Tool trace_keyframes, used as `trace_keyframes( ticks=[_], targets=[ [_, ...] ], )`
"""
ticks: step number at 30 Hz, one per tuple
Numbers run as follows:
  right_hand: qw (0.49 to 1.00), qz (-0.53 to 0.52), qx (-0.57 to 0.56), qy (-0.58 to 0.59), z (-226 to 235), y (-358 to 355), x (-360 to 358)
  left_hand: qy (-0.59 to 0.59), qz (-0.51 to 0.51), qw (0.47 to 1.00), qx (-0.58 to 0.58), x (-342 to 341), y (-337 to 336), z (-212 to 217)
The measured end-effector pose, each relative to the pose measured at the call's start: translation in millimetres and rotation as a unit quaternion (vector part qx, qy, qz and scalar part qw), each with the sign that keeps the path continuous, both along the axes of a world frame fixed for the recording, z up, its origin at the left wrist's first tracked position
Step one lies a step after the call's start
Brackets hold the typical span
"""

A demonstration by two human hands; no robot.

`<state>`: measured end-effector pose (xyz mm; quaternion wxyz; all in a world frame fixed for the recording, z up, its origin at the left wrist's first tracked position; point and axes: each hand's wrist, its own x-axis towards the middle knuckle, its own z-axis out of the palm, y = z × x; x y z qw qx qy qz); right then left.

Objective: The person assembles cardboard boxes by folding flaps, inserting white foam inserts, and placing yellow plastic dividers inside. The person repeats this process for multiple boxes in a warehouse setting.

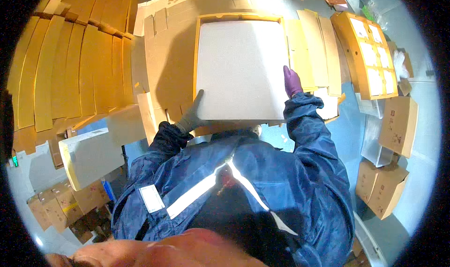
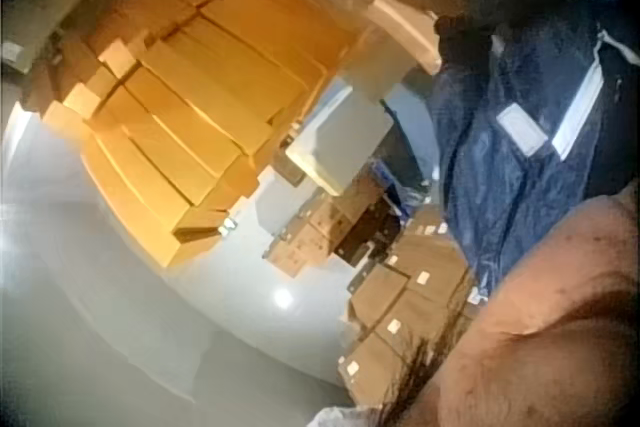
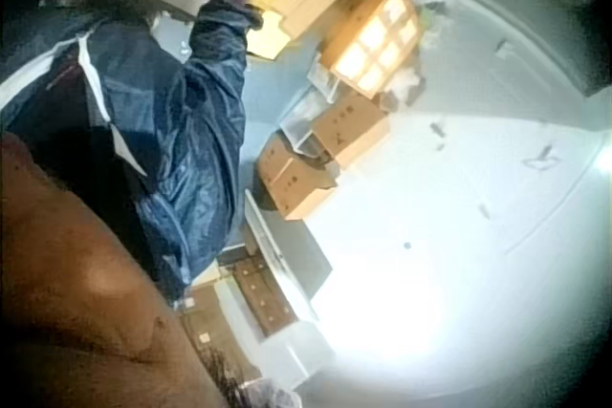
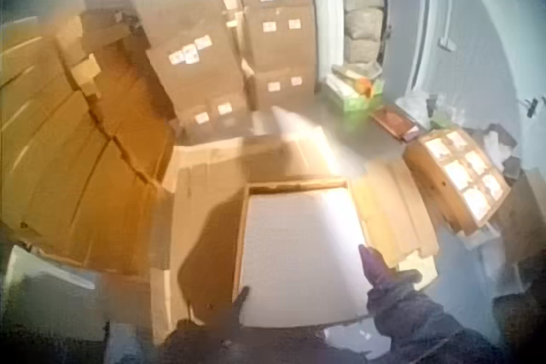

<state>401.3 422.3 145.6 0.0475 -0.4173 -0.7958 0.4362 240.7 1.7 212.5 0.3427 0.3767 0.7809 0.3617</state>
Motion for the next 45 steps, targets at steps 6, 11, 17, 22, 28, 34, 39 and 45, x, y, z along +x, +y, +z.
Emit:
trace_keyframes(
  ticks=[6,11,17,22,28,34,39,45],
  targets=[
    [0.982,0.012,0.092,-0.165,10,4,-15,-0.056,0.017,0.998,-0.040,-22,12,13],
    [0.962,0.026,0.102,-0.252,80,-37,-32,-0.043,0.117,0.990,-0.070,-8,-12,-2],
    [0.988,0.153,-0.006,-0.009,100,-58,32,0.101,0.146,0.984,0.006,-1,-7,-16],
    [0.969,0.220,0.080,-0.078,88,-73,70,0.156,0.178,0.972,0.008,5,-6,-50],
    [0.966,0.204,0.155,-0.021,55,-65,59,0.111,0.201,0.970,-0.077,14,13,-24],
    [0.965,0.209,0.153,-0.034,56,-66,63,0.370,0.103,0.918,-0.100,4,7,-25],
    [0.969,0.178,0.162,-0.060,51,-74,63,0.365,0.134,0.916,-0.096,7,21,-5],
    [0.948,0.230,0.204,-0.081,48,-68,57,0.206,0.268,0.939,-0.065,5,16,-47]
  ],
)
